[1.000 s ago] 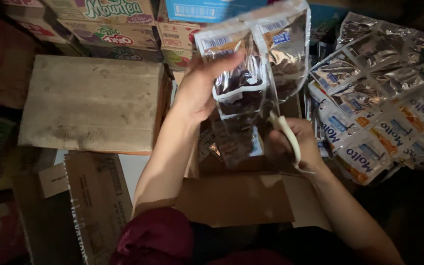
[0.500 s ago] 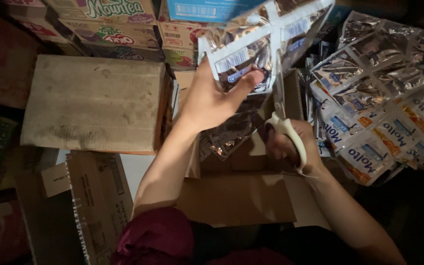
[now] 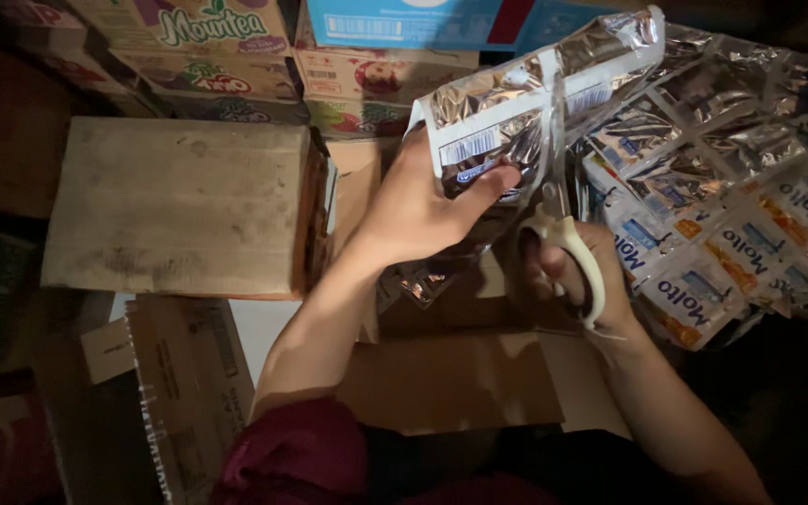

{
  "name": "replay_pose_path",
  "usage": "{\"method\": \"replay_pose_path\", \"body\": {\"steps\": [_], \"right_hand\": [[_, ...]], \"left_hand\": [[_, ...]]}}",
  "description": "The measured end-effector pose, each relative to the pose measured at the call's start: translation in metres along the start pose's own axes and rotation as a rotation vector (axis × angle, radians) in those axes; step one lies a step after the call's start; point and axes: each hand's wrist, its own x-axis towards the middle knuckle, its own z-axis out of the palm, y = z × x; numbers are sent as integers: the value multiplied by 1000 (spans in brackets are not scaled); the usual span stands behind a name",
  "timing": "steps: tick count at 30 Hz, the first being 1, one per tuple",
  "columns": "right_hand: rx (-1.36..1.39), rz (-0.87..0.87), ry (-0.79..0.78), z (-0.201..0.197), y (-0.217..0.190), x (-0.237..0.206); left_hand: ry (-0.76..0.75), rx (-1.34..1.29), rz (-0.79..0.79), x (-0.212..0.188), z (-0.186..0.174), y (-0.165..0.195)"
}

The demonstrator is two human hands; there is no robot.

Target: The person uses scissors to cut open multiple small foil food packets labeled 'Molto' and places them into a cardboard box. The person handles the packets one at a time, cutting the top edge and dropping them into the box.

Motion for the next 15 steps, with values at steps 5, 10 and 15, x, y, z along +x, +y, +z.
{"method": "replay_pose_path", "body": {"steps": [5,10,15], "right_hand": [[-19,41,37,3,-9,1],[40,-10,32,5,-14,0],[125,-27,92,-2,-13,3]], "left_hand": [[-20,25,60,0,0,-2],[-72,-37,11,1,4,-9],[-209,-876,-589,19,-3,-24]]}}
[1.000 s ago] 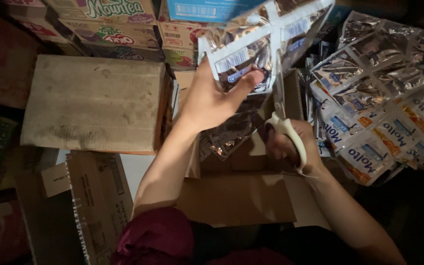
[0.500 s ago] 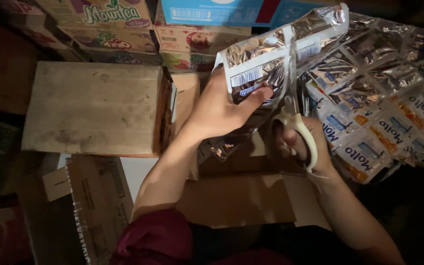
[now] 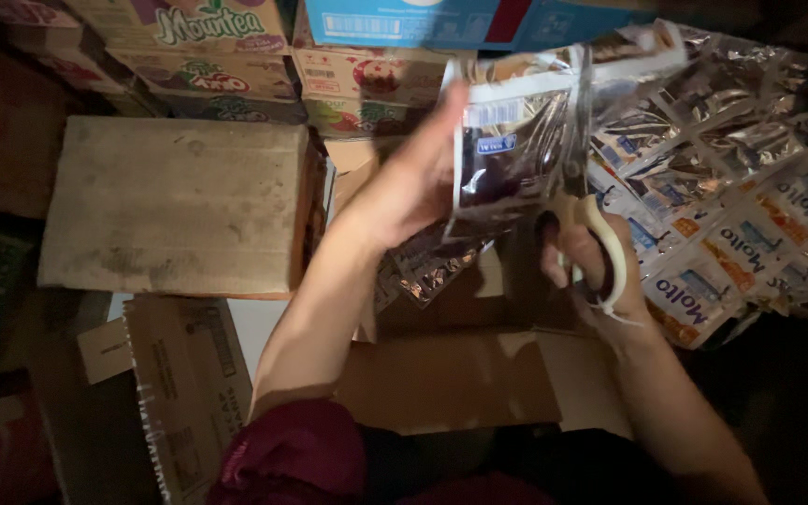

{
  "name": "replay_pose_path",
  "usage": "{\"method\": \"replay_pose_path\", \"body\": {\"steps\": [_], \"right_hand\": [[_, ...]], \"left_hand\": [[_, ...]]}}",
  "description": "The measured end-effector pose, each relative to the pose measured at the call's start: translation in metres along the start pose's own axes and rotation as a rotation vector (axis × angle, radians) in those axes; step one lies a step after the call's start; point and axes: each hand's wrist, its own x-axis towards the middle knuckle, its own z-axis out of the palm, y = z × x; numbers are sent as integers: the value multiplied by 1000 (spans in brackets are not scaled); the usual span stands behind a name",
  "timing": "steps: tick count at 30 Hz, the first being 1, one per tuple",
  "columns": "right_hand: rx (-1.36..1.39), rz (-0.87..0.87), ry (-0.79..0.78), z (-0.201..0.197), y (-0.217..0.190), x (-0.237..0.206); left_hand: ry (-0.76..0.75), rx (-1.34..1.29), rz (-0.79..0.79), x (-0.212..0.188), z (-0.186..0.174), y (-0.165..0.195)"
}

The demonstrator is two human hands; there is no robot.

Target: The person uses scissors to cut open multiple small foil food packets labeled 'Molto' and places them into a cardboard box. The person handles the packets one at a time, cutting the top edge and dropping them into the box.

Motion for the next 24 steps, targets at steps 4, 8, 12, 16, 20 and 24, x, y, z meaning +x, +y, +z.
{"method": "replay_pose_path", "body": {"steps": [4,8,12,16,20,24], "right_hand": [[-151,-66,-110,-11,10,3],[-183,-73,-166,-17,34,7],[3,170,-190,-9,56,5],[100,264,-157,4,61,2],[-8,85,-266,12,53,2],[-63,51,-289,16,45,2]], "left_hand": [[126,-230,-95,-1,-12,4],[275,-138,156,-7,-25,11],[310,-30,359,-16,-34,9],[303,312,507,-24,-33,3],[250,435,571,-39,-27,7],[281,477,555,-44,-19,13]]}}
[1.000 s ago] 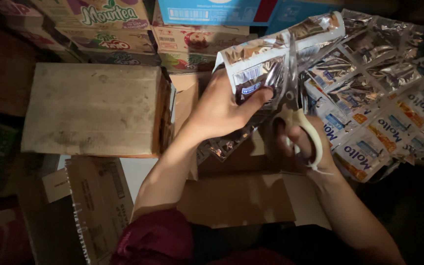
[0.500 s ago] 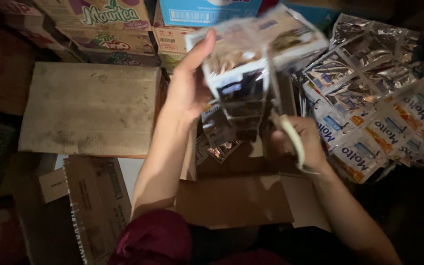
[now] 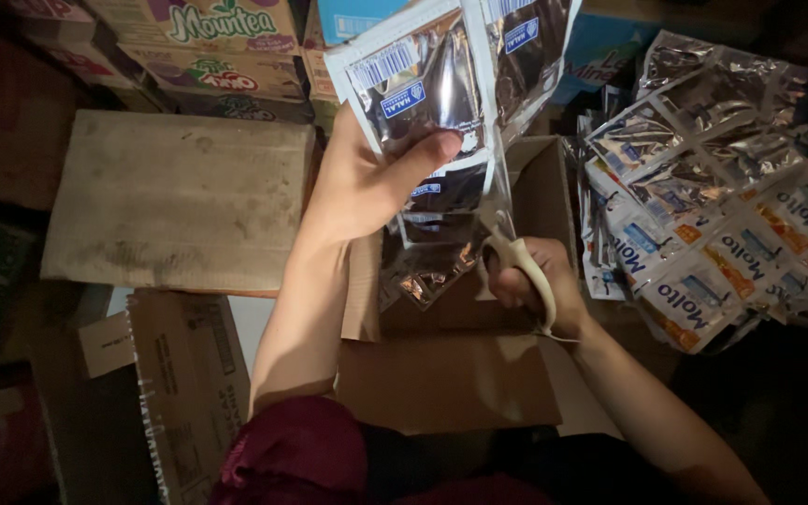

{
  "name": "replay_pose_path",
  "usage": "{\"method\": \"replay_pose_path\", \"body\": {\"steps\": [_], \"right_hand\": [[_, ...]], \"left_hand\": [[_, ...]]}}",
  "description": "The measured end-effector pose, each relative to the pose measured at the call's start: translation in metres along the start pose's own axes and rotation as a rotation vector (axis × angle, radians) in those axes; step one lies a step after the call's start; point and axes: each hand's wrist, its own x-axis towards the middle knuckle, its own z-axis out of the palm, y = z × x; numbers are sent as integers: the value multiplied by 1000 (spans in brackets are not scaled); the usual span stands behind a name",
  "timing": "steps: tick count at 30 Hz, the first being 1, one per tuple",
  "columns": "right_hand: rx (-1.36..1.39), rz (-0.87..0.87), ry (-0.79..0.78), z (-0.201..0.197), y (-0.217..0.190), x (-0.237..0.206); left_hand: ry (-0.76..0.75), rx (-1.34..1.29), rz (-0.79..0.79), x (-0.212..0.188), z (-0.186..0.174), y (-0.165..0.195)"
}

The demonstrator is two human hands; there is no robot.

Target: The person uses scissors to cut open multiple small foil food packets labeled 'Molto' and places them into a cardboard box. The person handles the packets one at a time, cutting the top edge and dropping them into the box.

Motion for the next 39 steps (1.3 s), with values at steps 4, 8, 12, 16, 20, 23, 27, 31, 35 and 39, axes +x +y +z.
{"method": "replay_pose_path", "body": {"steps": [4,8,12,16,20,23,27,31,35,39], "right_hand": [[-46,6,41,1,-2,-3],[-36,47,53,-2,0,-5],[52,151,131,-5,3,-7],[71,113,103,-6,1,-11],[106,28,61,-7,0,-10],[84,19,80,-7,-1,-10],[127,136,134,-6,-1,-10],[135,82,117,-5,-2,-10],[40,120,148,-4,-6,-12],[-29,-26,123,-8,-14,-10]], "left_hand": [[-49,-52,29,2,2,3],[-33,-2,39,2,3,1],[-51,38,88,1,3,-2],[-83,-27,86,0,5,-3],[-87,-1,72,0,8,-3],[-89,-22,65,-1,8,-2],[-70,-59,82,-1,9,-2],[-73,-25,51,-2,10,-1],[-90,89,64,-3,10,-1],[-152,293,-27,-4,17,-2]]}}
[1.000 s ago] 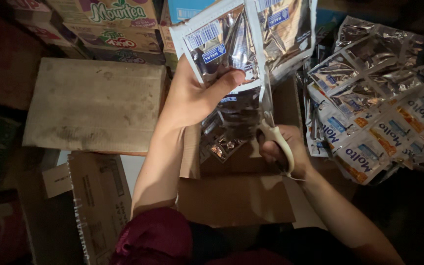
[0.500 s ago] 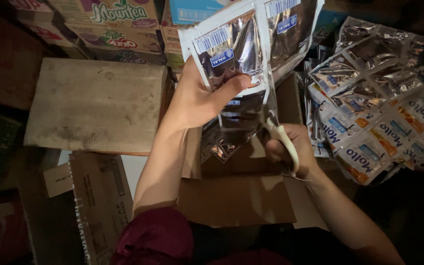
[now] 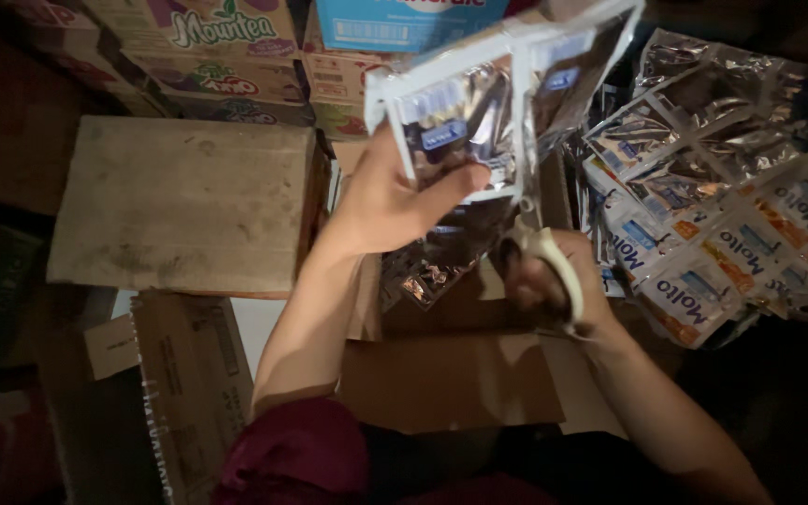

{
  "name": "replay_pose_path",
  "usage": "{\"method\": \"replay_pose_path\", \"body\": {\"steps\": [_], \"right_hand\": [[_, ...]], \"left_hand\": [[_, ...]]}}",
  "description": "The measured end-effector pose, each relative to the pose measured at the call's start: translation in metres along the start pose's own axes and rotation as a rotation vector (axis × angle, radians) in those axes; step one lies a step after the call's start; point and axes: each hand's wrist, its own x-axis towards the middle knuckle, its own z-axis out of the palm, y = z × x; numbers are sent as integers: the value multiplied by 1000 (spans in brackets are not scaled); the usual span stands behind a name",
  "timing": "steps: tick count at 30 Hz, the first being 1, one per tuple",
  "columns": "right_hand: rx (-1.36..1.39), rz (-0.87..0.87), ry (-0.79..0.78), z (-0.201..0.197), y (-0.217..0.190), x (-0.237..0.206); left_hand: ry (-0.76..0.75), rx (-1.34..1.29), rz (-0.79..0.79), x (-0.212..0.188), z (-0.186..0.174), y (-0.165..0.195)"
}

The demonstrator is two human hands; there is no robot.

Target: The person uses scissors to cut open multiple small foil food packets labeled 'Molto' and places them into a cardboard box. The person handles the packets one at a time, cutting the top edge and dropping them into the box.

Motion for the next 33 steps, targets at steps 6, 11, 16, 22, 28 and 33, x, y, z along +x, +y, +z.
{"method": "replay_pose_path", "body": {"steps": [6,11,16,22,28,33], "right_hand": [[76,32,25,2,-9,-1],[-87,-68,7,-2,-20,-2],[-68,-18,65,-2,-24,-4],[-89,62,168,-5,-20,-8],[-200,12,134,-17,-9,1],[-88,-47,56,-21,-5,2]], "left_hand": [[-9,-127,40,1,8,7],[-116,-14,112,5,12,12],[-121,-11,192,5,21,5],[-196,-96,4,7,25,-10],[-131,-935,-497,20,12,2],[-125,-1343,-588,17,12,28]]}}
